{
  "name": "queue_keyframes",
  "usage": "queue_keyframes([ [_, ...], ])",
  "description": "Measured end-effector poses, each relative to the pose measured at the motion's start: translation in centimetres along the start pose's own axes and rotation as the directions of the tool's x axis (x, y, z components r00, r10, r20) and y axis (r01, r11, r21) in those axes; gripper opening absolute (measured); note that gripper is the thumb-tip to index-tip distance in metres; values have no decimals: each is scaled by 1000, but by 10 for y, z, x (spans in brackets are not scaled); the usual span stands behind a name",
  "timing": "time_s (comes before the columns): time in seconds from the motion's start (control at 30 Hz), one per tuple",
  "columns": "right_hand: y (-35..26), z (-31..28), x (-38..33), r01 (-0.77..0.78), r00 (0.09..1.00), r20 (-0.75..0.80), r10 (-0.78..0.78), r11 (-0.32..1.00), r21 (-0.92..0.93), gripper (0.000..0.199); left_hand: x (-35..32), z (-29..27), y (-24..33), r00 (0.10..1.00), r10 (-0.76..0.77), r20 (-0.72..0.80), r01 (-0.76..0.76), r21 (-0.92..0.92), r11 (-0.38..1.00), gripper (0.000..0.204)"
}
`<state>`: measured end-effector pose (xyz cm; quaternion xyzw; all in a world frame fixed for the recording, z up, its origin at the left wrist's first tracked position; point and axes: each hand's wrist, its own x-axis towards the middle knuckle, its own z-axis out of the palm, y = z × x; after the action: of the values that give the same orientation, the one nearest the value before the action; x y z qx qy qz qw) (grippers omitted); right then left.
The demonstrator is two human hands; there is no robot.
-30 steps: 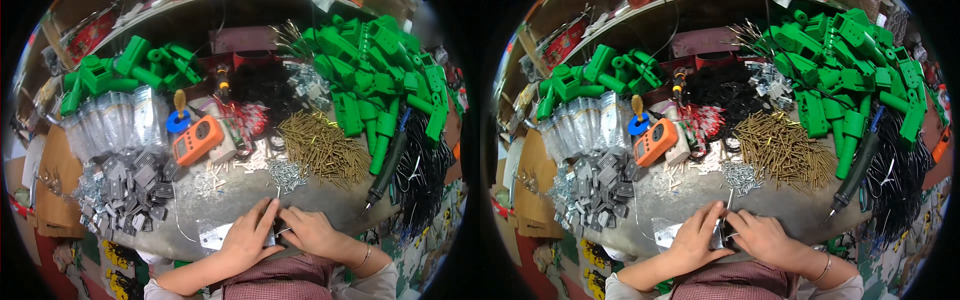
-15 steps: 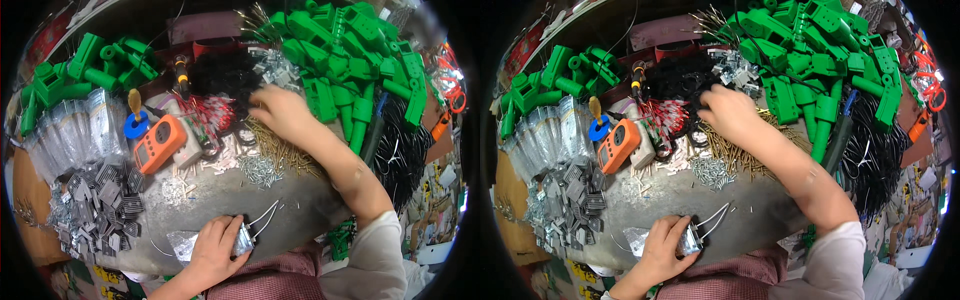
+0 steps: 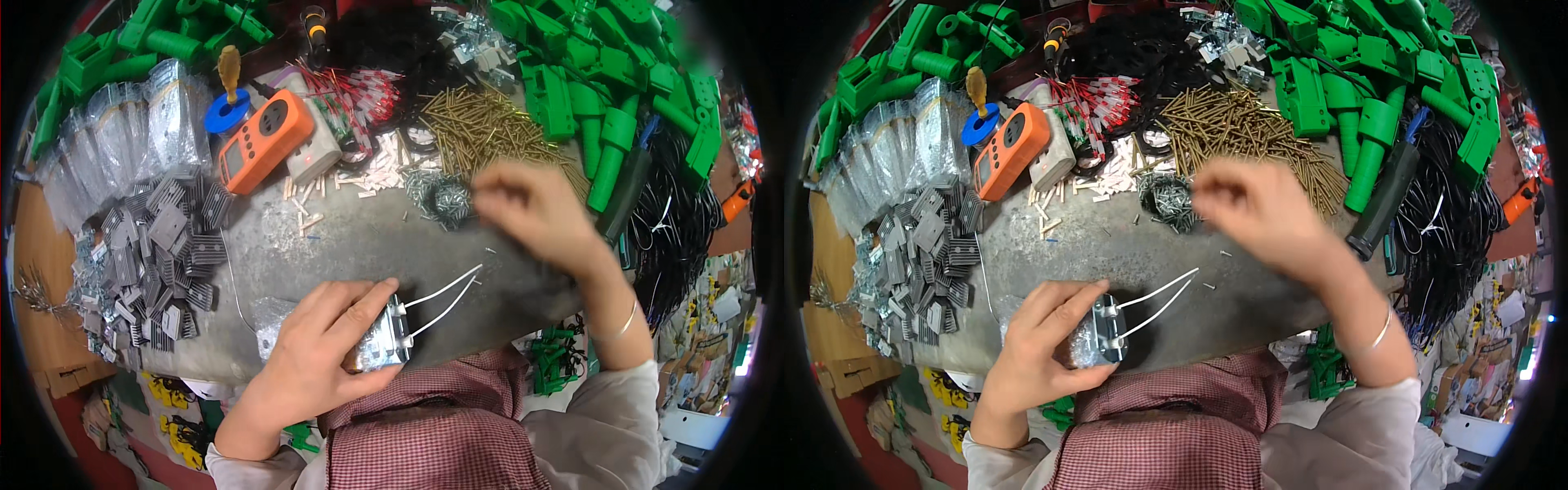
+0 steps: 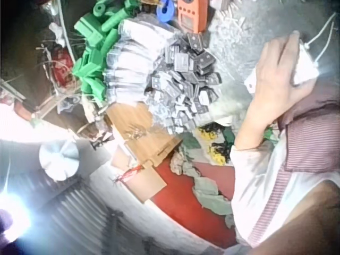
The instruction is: The person assembles an electric heating tool by attaching green plastic casing pieces, driving screws with an electric screwdriver, applying a sticker, and soldering internal wires using a soldering iron.
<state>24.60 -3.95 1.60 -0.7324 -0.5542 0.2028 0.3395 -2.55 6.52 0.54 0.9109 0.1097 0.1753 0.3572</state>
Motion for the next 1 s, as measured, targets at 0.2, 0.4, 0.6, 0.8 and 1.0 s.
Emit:
queue_keyframes([
  [0.2,-2,25,-78,-352,927,66,370,792,499,14,4,9,7,999,-2,37,-6,210,978,77],
  [0.4,-32,61,-89,-19,992,128,-12,970,241,22,15,29,8,993,-11,121,-11,182,983,85],
  [0.6,2,9,-86,-289,950,212,231,906,308,11,23,53,16,992,75,105,-99,248,964,81],
  [0.8,36,19,-43,-370,924,298,240,756,540,14,12,61,9,995,98,34,-103,278,955,74],
  [1.0,28,-3,-36,-104,993,-15,113,952,287,13,12,56,10,998,30,51,-41,232,972,91],
])
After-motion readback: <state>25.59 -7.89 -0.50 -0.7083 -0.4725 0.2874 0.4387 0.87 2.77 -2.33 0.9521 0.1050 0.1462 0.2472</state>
